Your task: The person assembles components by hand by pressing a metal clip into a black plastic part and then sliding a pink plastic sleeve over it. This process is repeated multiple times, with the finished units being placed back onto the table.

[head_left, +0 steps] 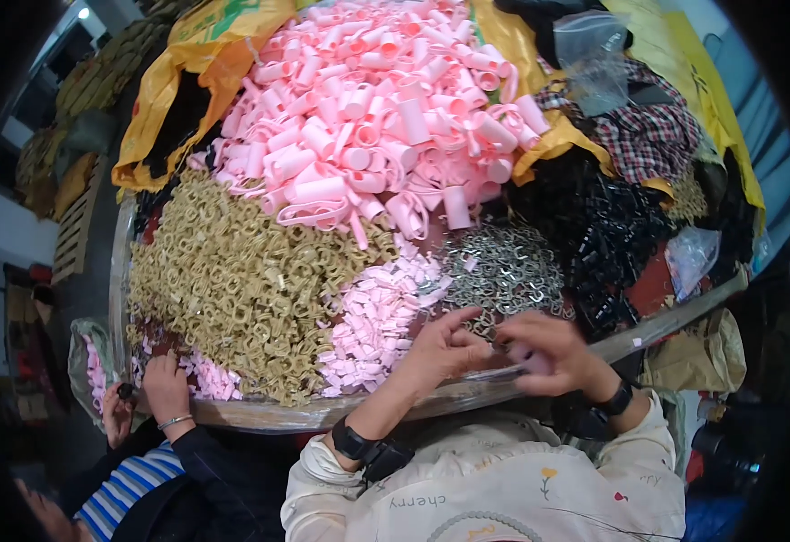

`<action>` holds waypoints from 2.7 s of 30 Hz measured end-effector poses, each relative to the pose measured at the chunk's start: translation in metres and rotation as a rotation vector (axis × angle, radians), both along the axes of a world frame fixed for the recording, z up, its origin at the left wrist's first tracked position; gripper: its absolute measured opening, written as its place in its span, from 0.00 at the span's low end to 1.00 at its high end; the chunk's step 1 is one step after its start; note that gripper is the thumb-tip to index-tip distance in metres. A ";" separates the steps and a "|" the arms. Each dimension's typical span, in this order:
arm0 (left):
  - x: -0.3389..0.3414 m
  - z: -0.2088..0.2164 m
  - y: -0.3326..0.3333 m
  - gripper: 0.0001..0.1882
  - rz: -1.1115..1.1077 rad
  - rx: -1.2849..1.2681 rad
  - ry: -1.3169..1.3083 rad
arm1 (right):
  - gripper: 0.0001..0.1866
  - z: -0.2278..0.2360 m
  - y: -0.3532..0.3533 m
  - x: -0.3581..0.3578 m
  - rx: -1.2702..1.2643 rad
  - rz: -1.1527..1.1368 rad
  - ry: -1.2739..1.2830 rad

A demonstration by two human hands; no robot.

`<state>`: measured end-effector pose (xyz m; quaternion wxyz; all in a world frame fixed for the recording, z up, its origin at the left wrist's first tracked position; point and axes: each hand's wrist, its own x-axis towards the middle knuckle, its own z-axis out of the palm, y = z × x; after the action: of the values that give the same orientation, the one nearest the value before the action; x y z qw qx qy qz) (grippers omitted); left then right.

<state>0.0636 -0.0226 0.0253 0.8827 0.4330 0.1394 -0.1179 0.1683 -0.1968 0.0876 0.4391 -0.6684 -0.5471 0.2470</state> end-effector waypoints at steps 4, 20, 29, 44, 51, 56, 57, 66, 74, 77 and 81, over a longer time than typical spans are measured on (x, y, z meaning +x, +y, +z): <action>0.017 -0.006 -0.004 0.29 -0.039 0.157 -0.002 | 0.10 0.003 -0.103 -0.002 -0.128 -0.839 -0.361; 0.154 -0.023 -0.117 0.14 -0.125 1.853 -0.874 | 0.14 -0.003 -0.218 -0.032 -0.574 -1.146 -0.628; 0.169 -0.018 -0.102 0.07 -0.210 1.822 -1.000 | 0.12 -0.019 -0.117 0.007 -0.249 -0.752 -0.583; 0.144 -0.012 -0.053 0.12 -0.040 1.173 -0.489 | 0.07 -0.049 -0.061 0.023 -0.228 -0.625 -0.481; 0.051 -0.005 0.027 0.14 0.197 -0.086 0.073 | 0.06 -0.058 -0.009 0.020 -0.126 -0.333 -0.505; -0.008 -0.011 0.042 0.14 0.367 -0.084 0.078 | 0.06 -0.069 0.027 0.008 -0.079 -0.230 -0.516; -0.016 -0.012 0.043 0.14 0.393 -0.080 0.076 | 0.06 -0.070 0.033 0.006 -0.077 -0.204 -0.537; -0.051 -0.011 0.040 0.14 0.489 -0.264 0.041 | 0.03 -0.082 0.079 -0.016 -0.002 -0.094 -0.633; -0.061 -0.021 0.036 0.11 0.515 -0.127 0.045 | 0.04 -0.088 0.101 -0.019 -0.255 -0.047 -0.559; -0.059 -0.026 0.032 0.10 0.469 0.164 0.072 | 0.05 -0.088 0.101 -0.019 -0.252 -0.066 -0.473; -0.050 -0.031 0.022 0.09 0.443 0.610 0.058 | 0.05 -0.085 0.090 -0.015 -0.144 -0.084 -0.230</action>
<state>0.0132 -0.0006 -0.0060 0.7131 0.6317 0.2834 0.1103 0.1535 -0.1065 0.0021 0.3344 -0.7444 -0.5462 0.1888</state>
